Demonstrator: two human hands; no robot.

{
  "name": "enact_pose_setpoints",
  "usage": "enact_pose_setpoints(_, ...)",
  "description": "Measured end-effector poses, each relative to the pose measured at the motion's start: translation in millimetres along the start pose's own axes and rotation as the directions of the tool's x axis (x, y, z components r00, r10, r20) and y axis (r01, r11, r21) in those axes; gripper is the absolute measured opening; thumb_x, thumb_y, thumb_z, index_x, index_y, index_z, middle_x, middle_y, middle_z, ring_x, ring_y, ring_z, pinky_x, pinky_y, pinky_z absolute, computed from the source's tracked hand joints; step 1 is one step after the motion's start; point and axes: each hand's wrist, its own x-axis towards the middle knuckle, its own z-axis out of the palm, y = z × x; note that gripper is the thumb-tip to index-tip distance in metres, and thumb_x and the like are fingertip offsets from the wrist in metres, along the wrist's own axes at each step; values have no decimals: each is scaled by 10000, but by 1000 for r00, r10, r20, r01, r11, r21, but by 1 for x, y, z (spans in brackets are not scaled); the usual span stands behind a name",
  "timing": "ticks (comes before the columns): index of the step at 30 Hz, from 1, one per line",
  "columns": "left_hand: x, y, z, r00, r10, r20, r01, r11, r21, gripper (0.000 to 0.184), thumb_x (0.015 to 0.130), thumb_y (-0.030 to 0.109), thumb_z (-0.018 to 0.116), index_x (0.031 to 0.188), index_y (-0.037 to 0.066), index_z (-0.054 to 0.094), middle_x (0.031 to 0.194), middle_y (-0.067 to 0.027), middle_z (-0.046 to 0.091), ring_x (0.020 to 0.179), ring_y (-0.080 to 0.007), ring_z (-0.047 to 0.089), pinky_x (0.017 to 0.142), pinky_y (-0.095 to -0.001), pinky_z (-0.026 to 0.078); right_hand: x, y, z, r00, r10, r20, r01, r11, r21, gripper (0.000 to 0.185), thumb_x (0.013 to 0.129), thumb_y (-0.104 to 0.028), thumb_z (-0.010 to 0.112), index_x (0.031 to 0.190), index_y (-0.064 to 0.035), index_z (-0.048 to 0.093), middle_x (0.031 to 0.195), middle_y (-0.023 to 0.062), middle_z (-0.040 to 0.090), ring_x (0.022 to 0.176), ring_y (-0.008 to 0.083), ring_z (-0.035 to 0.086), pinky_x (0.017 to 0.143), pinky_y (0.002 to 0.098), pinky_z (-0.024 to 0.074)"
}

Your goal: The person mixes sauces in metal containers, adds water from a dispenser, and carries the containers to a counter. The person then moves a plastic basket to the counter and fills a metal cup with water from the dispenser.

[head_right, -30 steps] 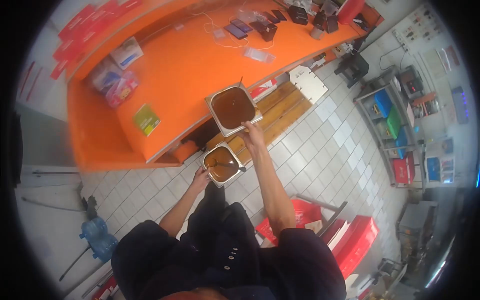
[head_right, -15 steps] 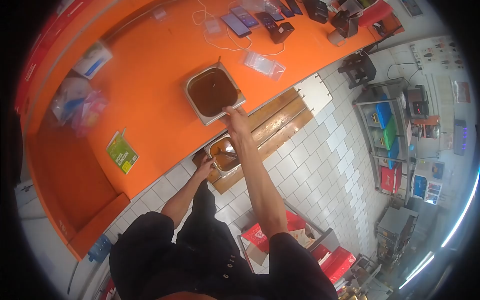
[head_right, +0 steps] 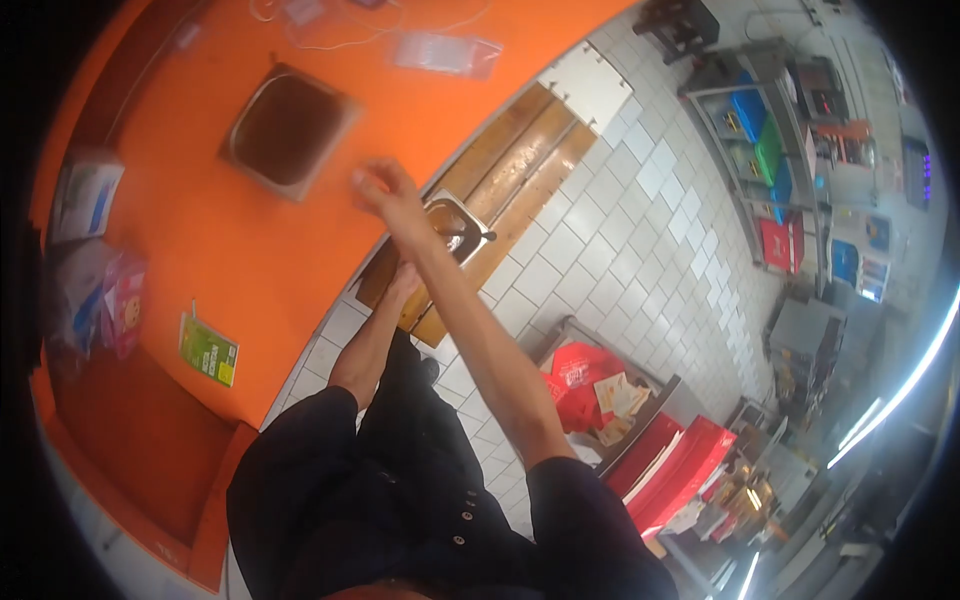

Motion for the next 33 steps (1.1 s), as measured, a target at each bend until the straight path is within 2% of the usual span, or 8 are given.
enact_pose_setpoints(9, 40, -7, 58, 999, -34, -14, 33, 997, -75, 402, 974, 171, 618, 1341, 167, 452, 1306, -52, 536, 1213, -233, 536, 1027, -475, 450, -233, 146, -148, 912, 101, -398, -186, 966, -181, 281, 1016, -250, 548, 1141, -3, 598, 1173, 120, 652, 995, 189, 658, 852, 315, 520)
enact_pose_setpoints(16, 83, -58, 51, 985, 94, -143, -74, 988, 138, 408, 906, 295, 727, 1158, 124, 455, 1179, -55, 570, 1119, -220, 562, 939, -421, 469, -485, 327, -200, 379, 452, -808, -523, 825, 216, 373, 976, -332, 595, 1170, -14, 575, 1112, 140, 674, 960, 246, 685, 790, 344, 543)
enact_pose_setpoints(21, -7, -71, 43, 995, -56, -77, 89, 849, 521, 493, 940, 553, 581, 1074, 90, 480, 1021, -85, 659, 921, -222, 651, 754, -371, 525, -598, 425, -124, 249, 518, -818, -345, 837, 425, 397, 990, -369, 562, 1160, -10, 557, 1142, 181, 661, 995, 287, 683, 798, 387, 554)
enact_pose_setpoints(26, -163, -116, -28, 982, -110, 152, -19, 746, 666, 270, 998, 379, 527, 998, 112, 561, 880, -52, 653, 650, -141, 611, 510, -256, 467, -668, 544, -6, 344, 543, -766, -50, 825, 562, 440, 1004, -388, 518, 1105, 32, 598, 1119, 205, 670, 1018, 295, 672, 802, 394, 555)
enact_pose_setpoints(28, -211, -128, -79, 991, -88, 102, -18, 661, 750, 195, 992, 267, 535, 882, 114, 586, 754, -13, 608, 614, -114, 580, 509, -239, 463, -699, 605, 46, 335, 474, -814, -42, 871, 490, 572, 1003, -458, 490, 1180, 79, 576, 1129, 228, 671, 1013, 315, 674, 839, 403, 558)
enact_pose_setpoints(31, -258, -126, -164, 923, -186, 337, -212, 483, 849, 191, 944, 196, 630, 784, 99, 592, 672, 14, 552, 556, -97, 530, 492, -242, 463, -740, 785, 93, 282, -73, -956, -281, 947, -156, 343, 947, -272, 574, 940, 46, 702, 837, 158, 721, 789, 216, 689, 684, 357, 563)
enact_pose_setpoints(32, -295, -119, -181, 939, -167, 300, -244, 289, 926, 196, 915, 150, 641, 734, 89, 595, 654, 4, 542, 546, -103, 523, 476, -250, 445, -738, 794, 122, -3, 421, -907, 16, 907, 421, 271, 904, -232, 624, 874, 19, 722, 778, 119, 718, 715, 176, 664, 644, 342, 541)
enact_pose_setpoints(33, -319, -114, -203, 894, -276, 352, -288, 248, 925, 204, 894, 126, 632, 699, 83, 595, 660, -11, 570, 552, -113, 532, 467, -258, 415, -756, 780, 146, -51, 541, -840, 161, 834, 527, 310, 883, -290, 676, 891, 16, 721, 777, 103, 719, 716, 162, 656, 673, 330, 531)
